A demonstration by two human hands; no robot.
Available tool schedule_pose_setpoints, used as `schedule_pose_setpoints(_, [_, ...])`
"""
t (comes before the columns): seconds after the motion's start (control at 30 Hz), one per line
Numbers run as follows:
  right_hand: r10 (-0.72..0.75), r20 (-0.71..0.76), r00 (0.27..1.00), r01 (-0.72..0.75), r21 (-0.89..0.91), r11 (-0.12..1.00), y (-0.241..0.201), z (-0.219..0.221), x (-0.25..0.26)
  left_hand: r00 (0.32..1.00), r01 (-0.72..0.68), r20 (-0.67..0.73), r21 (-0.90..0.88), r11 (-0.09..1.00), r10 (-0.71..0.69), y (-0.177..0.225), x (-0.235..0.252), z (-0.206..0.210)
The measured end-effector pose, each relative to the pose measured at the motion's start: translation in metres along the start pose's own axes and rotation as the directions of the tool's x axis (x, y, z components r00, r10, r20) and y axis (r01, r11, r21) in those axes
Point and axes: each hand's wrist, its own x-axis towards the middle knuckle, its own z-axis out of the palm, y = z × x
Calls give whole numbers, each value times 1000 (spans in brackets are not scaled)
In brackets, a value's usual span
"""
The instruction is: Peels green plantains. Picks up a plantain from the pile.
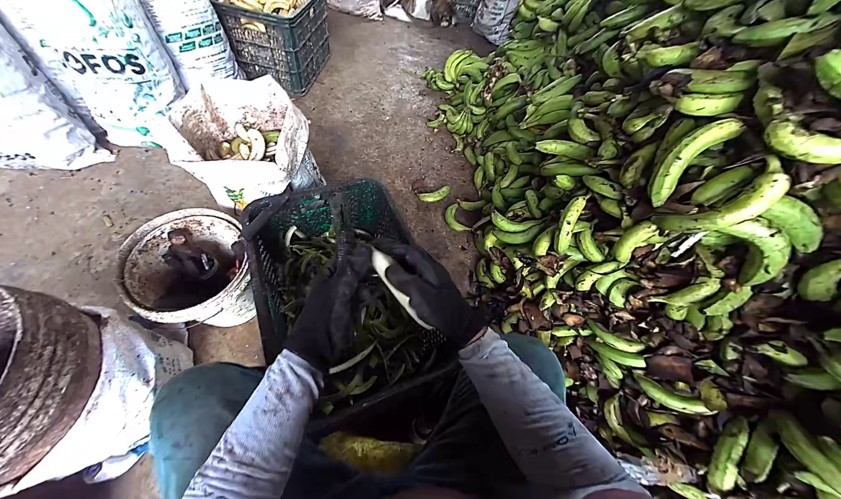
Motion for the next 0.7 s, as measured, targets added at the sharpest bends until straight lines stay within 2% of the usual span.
schedule_pose_setpoints(0.1, [-180, 48, 983, 182, -43, 982, -3, 21, 1, 1000, -9, 9, -57, 998, 9, 3, -20, -6])
schedule_pose_setpoints(0.17, [-210, 58, 976, 213, -64, 975, 0, 20, 7, 987, -112, -114, -3, 994, 111, 20, -37, -22])
schedule_pose_setpoints(0.2, [-177, 48, 983, 182, -118, 976, 4, 16, 8, 960, -191, -193, 70, 979, 201, 33, -50, -28])
schedule_pose_setpoints(0.23, [-135, 40, 990, 140, -141, 980, 7, 10, 8, 904, -278, -292, 151, 949, 311, 45, -62, -39])
schedule_pose_setpoints(0.27, [-103, 38, 994, 107, -118, 987, 10, 4, 9, 817, -367, -368, 265, 892, 445, 57, -74, -58])
schedule_pose_setpoints(0.33, [-13, -1, 1000, 13, -8, 1000, 10, -3, 9, 588, -510, -374, 518, 687, 718, 81, -100, -109])
schedule_pose_setpoints(0.4, [100, -55, 993, -97, 61, 993, 10, -6, 11, 405, -515, -364, 667, 538, 839, 107, -129, -164])
schedule_pose_setpoints(0.47, [156, -92, 984, -147, 93, 985, 6, -7, 14, 261, -472, -379, 752, 460, 888, 132, -151, -208])
schedule_pose_setpoints(0.5, [162, -103, 981, -153, 90, 984, 4, -8, 14, 224, -424, -399, 782, 458, 889, 142, -159, -228])
schedule_pose_setpoints(0.63, [131, -146, 981, -126, 42, 991, 0, -25, 13, 284, -92, -628, 734, 672, 725, 155, -181, -275])
schedule_pose_setpoints(0.7, [82, -207, 975, -74, 43, 996, -8, -42, 8, 350, -3, -641, 729, 685, 683, 156, -179, -269])
